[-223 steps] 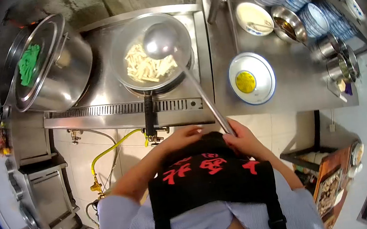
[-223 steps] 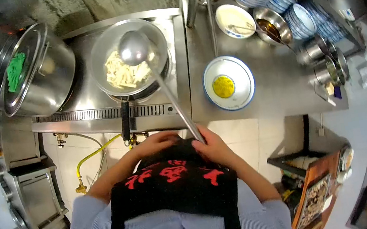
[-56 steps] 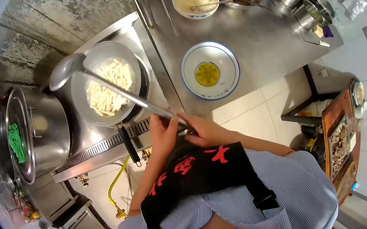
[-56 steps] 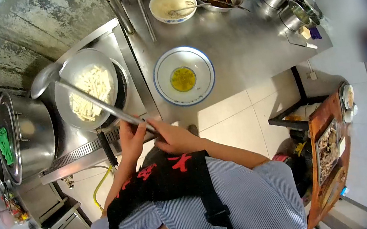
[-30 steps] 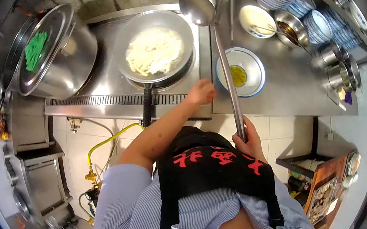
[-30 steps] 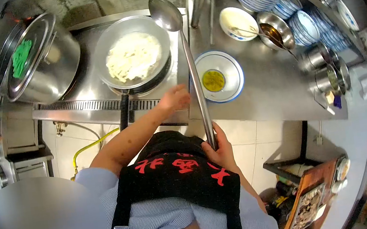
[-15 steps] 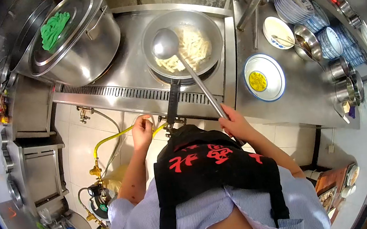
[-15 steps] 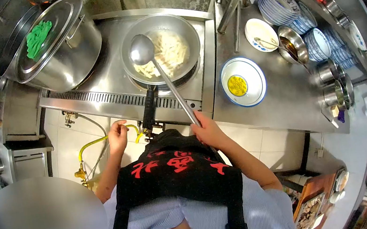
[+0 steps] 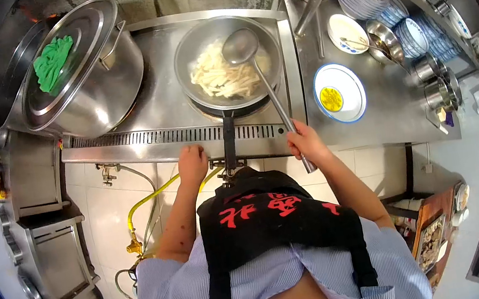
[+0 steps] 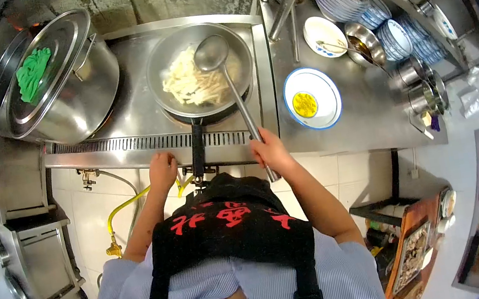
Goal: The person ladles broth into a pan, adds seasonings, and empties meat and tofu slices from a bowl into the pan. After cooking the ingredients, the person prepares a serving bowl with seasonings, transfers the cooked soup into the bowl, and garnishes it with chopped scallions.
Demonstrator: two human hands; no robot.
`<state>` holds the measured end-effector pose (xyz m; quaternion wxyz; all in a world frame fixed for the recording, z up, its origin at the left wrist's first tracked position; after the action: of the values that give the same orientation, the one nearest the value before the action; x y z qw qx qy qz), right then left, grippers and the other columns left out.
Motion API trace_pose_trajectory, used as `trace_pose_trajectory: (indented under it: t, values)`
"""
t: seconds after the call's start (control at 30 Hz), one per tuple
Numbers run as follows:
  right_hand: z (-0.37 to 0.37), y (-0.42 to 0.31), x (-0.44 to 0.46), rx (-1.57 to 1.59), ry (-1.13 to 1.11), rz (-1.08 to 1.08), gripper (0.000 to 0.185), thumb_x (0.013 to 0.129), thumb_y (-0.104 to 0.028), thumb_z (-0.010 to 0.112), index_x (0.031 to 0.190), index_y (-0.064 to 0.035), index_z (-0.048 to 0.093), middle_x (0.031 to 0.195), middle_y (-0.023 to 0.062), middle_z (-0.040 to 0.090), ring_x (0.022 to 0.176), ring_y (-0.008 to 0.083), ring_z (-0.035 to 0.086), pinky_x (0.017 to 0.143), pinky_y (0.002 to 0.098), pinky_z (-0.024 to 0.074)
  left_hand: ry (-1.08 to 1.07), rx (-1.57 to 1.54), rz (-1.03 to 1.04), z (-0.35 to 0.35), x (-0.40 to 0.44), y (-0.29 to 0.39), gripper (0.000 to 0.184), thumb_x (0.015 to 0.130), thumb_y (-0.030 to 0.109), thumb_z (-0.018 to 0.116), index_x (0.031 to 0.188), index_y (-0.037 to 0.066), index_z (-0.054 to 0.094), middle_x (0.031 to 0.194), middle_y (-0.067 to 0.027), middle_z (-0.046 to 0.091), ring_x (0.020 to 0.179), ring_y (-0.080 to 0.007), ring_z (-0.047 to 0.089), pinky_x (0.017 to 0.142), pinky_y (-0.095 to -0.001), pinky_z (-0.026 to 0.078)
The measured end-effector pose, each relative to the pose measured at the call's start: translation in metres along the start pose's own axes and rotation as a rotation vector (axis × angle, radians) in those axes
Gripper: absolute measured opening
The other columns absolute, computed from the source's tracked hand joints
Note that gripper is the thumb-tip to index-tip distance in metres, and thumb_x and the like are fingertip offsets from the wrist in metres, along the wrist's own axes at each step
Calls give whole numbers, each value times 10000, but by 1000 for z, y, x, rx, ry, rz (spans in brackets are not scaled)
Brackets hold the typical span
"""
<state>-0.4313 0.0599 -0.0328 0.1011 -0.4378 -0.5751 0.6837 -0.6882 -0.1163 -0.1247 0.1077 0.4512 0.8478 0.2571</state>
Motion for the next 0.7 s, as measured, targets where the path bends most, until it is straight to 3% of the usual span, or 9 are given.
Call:
trace_pose_trajectory:
  t: [0.2, 0.3, 0.47, 0.7]
  values:
    - [-5, 13, -22, 244, 26, 89, 70, 864, -107, 505, 920, -86, 469, 631, 16, 480, 427, 89, 420, 361, 253, 345, -44, 52, 15, 3, 12, 0, 148, 766, 199, 590, 779, 52, 575, 765, -173, 578, 764, -358, 568, 671, -470, 451]
    - [-7, 27, -23, 108, 54, 108, 114, 876, -168, 537, 933, -103, 463, 636, -7, 479, 455, 79, 429, 375, 236, 344, -27, 58, 38, 16, 16, -8, 164, 754, 203, 602, 710, 50, 563, 734, -165, 575, 742, -360, 561, 657, -477, 434]
    - [1, 26, -53, 290, -63, 124, 98, 888, -184, 521, 902, -98, 478, 628, -11, 447, 439, 67, 411, 369, 231, 338, 11, 136, 39, 5, 14, 7, 235, 795, 243, 622, 712, 41, 533, 734, -144, 562, 736, -344, 554, 647, -458, 432]
    - [2, 27, -57, 202, -132, 66, 168, 885, -232, 541, 917, -85, 465, 640, -6, 459, 456, 74, 432, 386, 239, 367, 23, 148, 17, 5, 11, 8, 237, 803, 257, 609, 725, 48, 531, 737, -144, 557, 740, -338, 550, 653, -449, 432]
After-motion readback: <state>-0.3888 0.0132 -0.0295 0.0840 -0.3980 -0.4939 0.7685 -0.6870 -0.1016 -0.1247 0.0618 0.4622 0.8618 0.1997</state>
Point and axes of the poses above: each hand's wrist, its own x-axis towards the middle knuckle, its own z-axis out of the palm, y = z × x, the point moved 6 cm from there along x, towards the middle knuckle
